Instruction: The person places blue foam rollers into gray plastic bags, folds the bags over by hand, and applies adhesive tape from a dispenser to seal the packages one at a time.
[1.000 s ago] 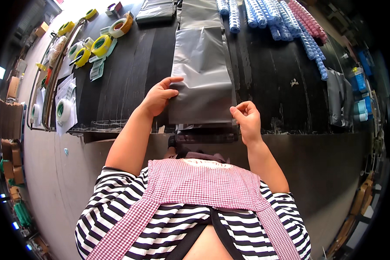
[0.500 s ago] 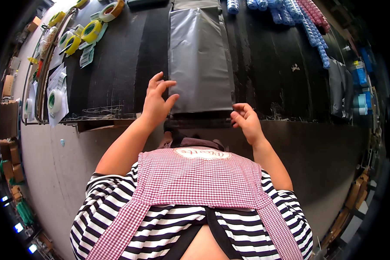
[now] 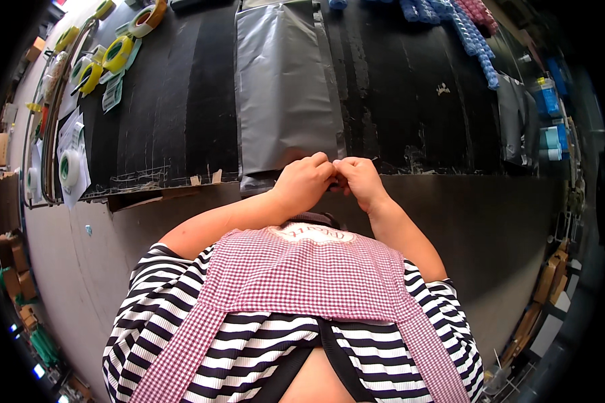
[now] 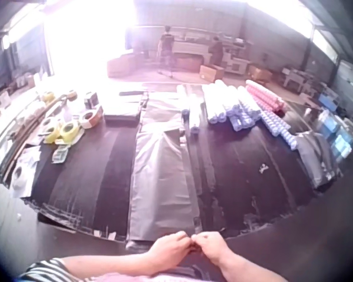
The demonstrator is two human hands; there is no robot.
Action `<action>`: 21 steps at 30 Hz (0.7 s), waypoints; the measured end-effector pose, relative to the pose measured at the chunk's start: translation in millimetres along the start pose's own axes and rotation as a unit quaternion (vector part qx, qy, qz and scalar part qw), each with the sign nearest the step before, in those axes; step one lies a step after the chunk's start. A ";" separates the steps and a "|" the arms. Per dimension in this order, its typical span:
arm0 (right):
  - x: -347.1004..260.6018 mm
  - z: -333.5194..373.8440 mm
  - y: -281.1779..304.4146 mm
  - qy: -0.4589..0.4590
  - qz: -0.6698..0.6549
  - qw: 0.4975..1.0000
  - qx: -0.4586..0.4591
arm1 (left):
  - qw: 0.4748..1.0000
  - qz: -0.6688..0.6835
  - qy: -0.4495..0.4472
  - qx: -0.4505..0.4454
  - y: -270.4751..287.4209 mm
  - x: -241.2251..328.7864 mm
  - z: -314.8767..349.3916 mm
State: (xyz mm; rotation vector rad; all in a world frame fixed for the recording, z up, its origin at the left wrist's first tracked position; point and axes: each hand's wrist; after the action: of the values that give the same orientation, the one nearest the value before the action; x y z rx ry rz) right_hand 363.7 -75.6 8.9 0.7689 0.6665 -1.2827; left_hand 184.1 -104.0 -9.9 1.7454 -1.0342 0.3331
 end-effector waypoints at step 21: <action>13.3 -1.5 9.8 0.053 0.051 0.997 -0.021 | 0.768 -0.154 0.390 -0.485 233.2 -121.4 367.5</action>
State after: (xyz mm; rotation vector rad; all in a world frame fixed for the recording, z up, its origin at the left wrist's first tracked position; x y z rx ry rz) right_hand 375.6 -81.0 -1.4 0.8299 0.7282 -1.1379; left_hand -156.5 -387.5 -98.3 0.6535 -0.1715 0.2073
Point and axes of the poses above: each hand's wrist, its own z-axis away from the middle knuckle, its own y-axis out of the back of the hand, x = y × z, and after that the axes turned 12 degrees about x, right-handed
